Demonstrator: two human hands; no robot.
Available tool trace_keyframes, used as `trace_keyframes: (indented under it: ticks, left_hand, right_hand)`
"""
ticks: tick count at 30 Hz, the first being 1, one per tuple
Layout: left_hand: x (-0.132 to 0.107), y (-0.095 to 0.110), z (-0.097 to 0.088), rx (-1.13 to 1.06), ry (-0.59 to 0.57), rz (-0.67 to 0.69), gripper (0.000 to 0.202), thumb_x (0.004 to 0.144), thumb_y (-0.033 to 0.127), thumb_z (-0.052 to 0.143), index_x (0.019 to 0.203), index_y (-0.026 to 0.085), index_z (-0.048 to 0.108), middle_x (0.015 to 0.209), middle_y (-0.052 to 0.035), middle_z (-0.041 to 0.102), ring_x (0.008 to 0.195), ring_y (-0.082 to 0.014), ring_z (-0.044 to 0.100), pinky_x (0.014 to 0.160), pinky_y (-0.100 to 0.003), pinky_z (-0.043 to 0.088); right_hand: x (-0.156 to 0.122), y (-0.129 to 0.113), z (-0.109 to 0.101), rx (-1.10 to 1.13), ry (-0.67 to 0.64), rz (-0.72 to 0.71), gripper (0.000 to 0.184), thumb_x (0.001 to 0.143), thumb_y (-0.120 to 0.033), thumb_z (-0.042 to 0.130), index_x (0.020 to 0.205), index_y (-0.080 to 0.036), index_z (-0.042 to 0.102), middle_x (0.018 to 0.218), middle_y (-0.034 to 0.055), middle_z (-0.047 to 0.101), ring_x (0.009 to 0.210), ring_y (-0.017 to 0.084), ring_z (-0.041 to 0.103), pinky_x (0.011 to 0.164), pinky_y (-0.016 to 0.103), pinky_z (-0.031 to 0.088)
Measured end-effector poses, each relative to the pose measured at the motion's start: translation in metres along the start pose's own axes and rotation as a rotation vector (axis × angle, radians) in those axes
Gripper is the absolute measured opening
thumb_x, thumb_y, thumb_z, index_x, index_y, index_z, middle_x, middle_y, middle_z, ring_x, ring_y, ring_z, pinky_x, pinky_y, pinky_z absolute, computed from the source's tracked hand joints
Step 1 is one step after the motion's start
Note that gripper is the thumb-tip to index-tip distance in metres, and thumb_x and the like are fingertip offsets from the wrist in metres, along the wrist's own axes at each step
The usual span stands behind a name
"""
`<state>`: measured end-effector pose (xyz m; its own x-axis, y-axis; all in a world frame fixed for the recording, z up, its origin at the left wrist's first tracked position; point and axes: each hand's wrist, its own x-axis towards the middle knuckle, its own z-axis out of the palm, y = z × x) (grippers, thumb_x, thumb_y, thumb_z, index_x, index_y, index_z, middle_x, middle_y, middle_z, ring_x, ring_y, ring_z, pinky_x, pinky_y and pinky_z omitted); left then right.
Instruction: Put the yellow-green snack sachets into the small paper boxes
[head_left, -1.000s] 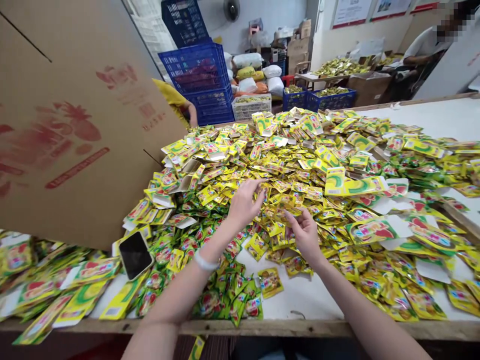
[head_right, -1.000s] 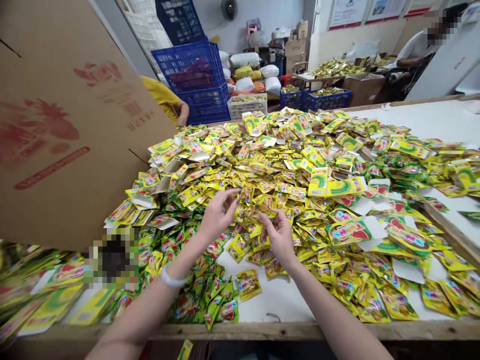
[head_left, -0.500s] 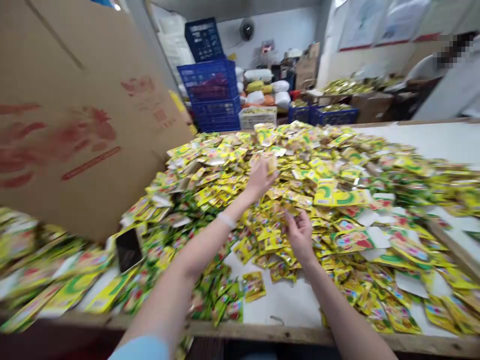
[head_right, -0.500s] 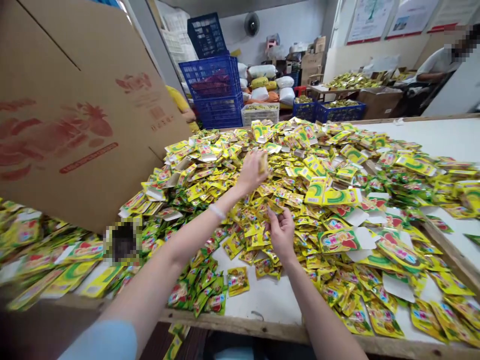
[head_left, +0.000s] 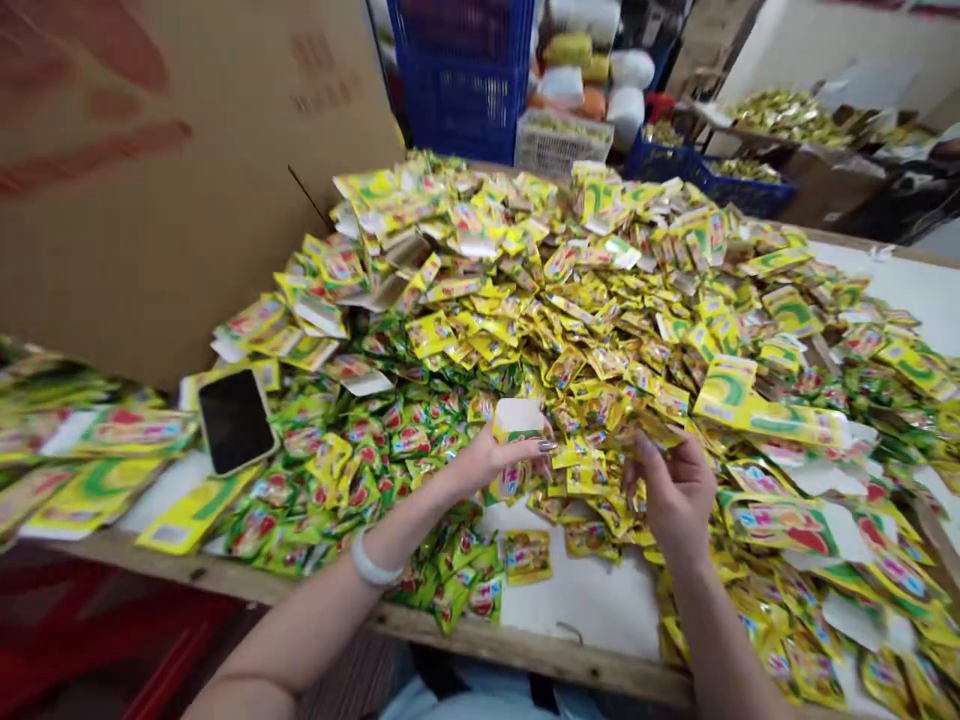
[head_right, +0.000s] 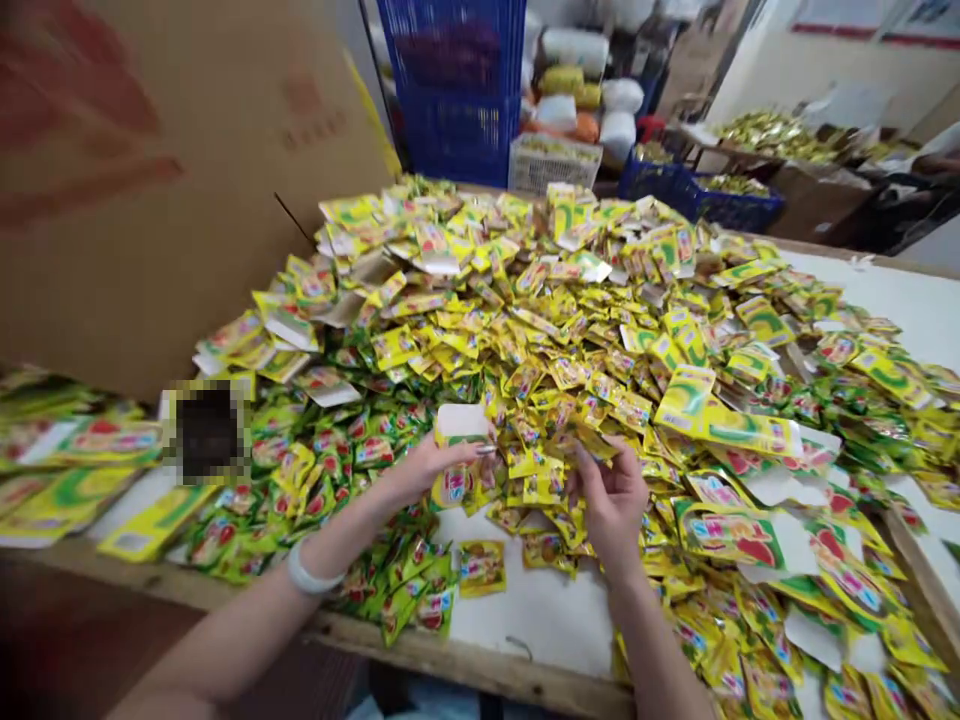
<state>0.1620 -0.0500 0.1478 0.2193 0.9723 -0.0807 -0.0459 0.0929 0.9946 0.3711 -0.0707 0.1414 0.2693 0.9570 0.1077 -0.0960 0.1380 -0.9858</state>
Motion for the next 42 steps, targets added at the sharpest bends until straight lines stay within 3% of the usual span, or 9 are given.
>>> trace_keyframes:
  ticks: [6, 10, 17, 20, 24, 29, 32, 36, 42]
  left_hand:
    - [-0.002, -0.016, 0.0, -0.119, -0.298, -0.081, 0.03, 0.072, 0.036, 0.077, 0.08, 0.015, 0.057, 0.071, 0.0014, 0.058, 0.066, -0.012, 0.055, 0.068, -0.026, 0.051]
    - [-0.012, -0.016, -0.002, -0.184, -0.324, -0.071, 0.045, 0.071, 0.028, 0.079, 0.107, 0.015, 0.056, 0.078, 0.0016, 0.059, 0.069, -0.0116, 0.056, 0.066, -0.024, 0.05]
    - [-0.018, -0.026, -0.002, -0.204, -0.404, -0.02, 0.076, 0.076, 0.025, 0.078, 0.142, 0.023, 0.04, 0.107, -0.0065, 0.063, 0.082, -0.0145, 0.062, 0.074, -0.027, 0.053]
    - [-0.02, -0.02, -0.003, -0.174, -0.475, -0.01, 0.087, 0.076, 0.02, 0.076, 0.15, 0.025, 0.03, 0.106, -0.0067, 0.064, 0.083, -0.0155, 0.063, 0.074, -0.028, 0.054]
    - [-0.025, -0.011, -0.002, 0.014, -0.524, -0.047, 0.095, 0.08, 0.021, 0.071, 0.157, 0.025, 0.016, 0.11, -0.0084, 0.066, 0.084, -0.0181, 0.065, 0.077, -0.033, 0.056]
    - [-0.026, -0.013, 0.001, 0.156, -0.493, 0.022, 0.103, 0.074, 0.023, 0.076, 0.158, 0.02, 0.016, 0.152, -0.0176, 0.042, 0.132, -0.0329, 0.05, 0.109, -0.044, 0.044]
    - [-0.025, -0.016, 0.002, 0.035, -0.518, 0.007, 0.105, 0.078, 0.022, 0.072, 0.159, 0.023, 0.005, 0.145, -0.0174, 0.05, 0.115, -0.0274, 0.062, 0.094, -0.039, 0.053]
    - [-0.027, -0.018, -0.001, 0.03, -0.572, -0.025, 0.104, 0.082, 0.019, 0.067, 0.159, 0.027, -0.002, 0.115, -0.0102, 0.069, 0.084, -0.017, 0.066, 0.08, -0.033, 0.055]
    - [-0.027, -0.016, -0.004, 0.116, -0.504, 0.052, 0.105, 0.082, 0.025, 0.07, 0.16, 0.023, 0.0, 0.153, -0.0159, 0.043, 0.13, -0.029, 0.052, 0.112, -0.046, 0.04]
  right_hand:
    - [-0.004, -0.012, 0.018, -0.112, -0.204, -0.115, 0.019, 0.085, -0.024, 0.07, 0.103, -0.024, 0.064, 0.096, 0.0027, 0.06, 0.048, 0.006, 0.051, 0.038, 0.022, 0.043]
    - [-0.003, -0.014, 0.031, -0.313, -0.445, -0.325, 0.023, 0.088, -0.015, 0.064, 0.108, -0.026, 0.064, 0.1, 0.0059, 0.061, 0.071, 0.014, 0.06, 0.049, 0.023, 0.049]
    - [-0.01, -0.022, 0.03, -0.493, -0.499, -0.517, 0.027, 0.09, -0.01, 0.06, 0.112, -0.026, 0.057, 0.099, 0.0053, 0.061, 0.078, 0.015, 0.063, 0.056, 0.023, 0.053]
    - [-0.015, -0.033, 0.023, -0.613, -0.624, -0.566, 0.023, 0.091, -0.008, 0.059, 0.108, -0.024, 0.057, 0.097, 0.0045, 0.064, 0.079, 0.014, 0.064, 0.06, 0.023, 0.052]
    - [-0.014, -0.049, 0.02, -0.766, -0.801, -0.477, 0.014, 0.092, -0.01, 0.057, 0.102, -0.019, 0.06, 0.091, 0.0048, 0.064, 0.079, 0.015, 0.063, 0.067, 0.025, 0.052]
    - [-0.007, -0.069, 0.023, -0.859, -0.993, -0.393, 0.017, 0.091, -0.007, 0.054, 0.1, -0.018, 0.064, 0.096, 0.0069, 0.064, 0.085, 0.017, 0.063, 0.073, 0.029, 0.053]
    - [-0.007, -0.069, 0.018, -0.746, -0.947, -0.405, 0.016, 0.094, -0.012, 0.055, 0.107, -0.02, 0.061, 0.1, 0.0071, 0.064, 0.086, 0.016, 0.065, 0.074, 0.028, 0.054]
    - [-0.006, -0.051, 0.011, -0.676, -0.879, -0.463, 0.012, 0.097, -0.016, 0.053, 0.09, -0.019, 0.063, 0.085, 0.0043, 0.064, 0.075, 0.014, 0.062, 0.065, 0.025, 0.051]
    - [-0.006, -0.054, 0.011, -0.742, -1.145, -0.367, 0.017, 0.101, -0.024, 0.049, 0.104, -0.019, 0.065, 0.099, 0.008, 0.069, 0.086, 0.017, 0.067, 0.076, 0.03, 0.055]
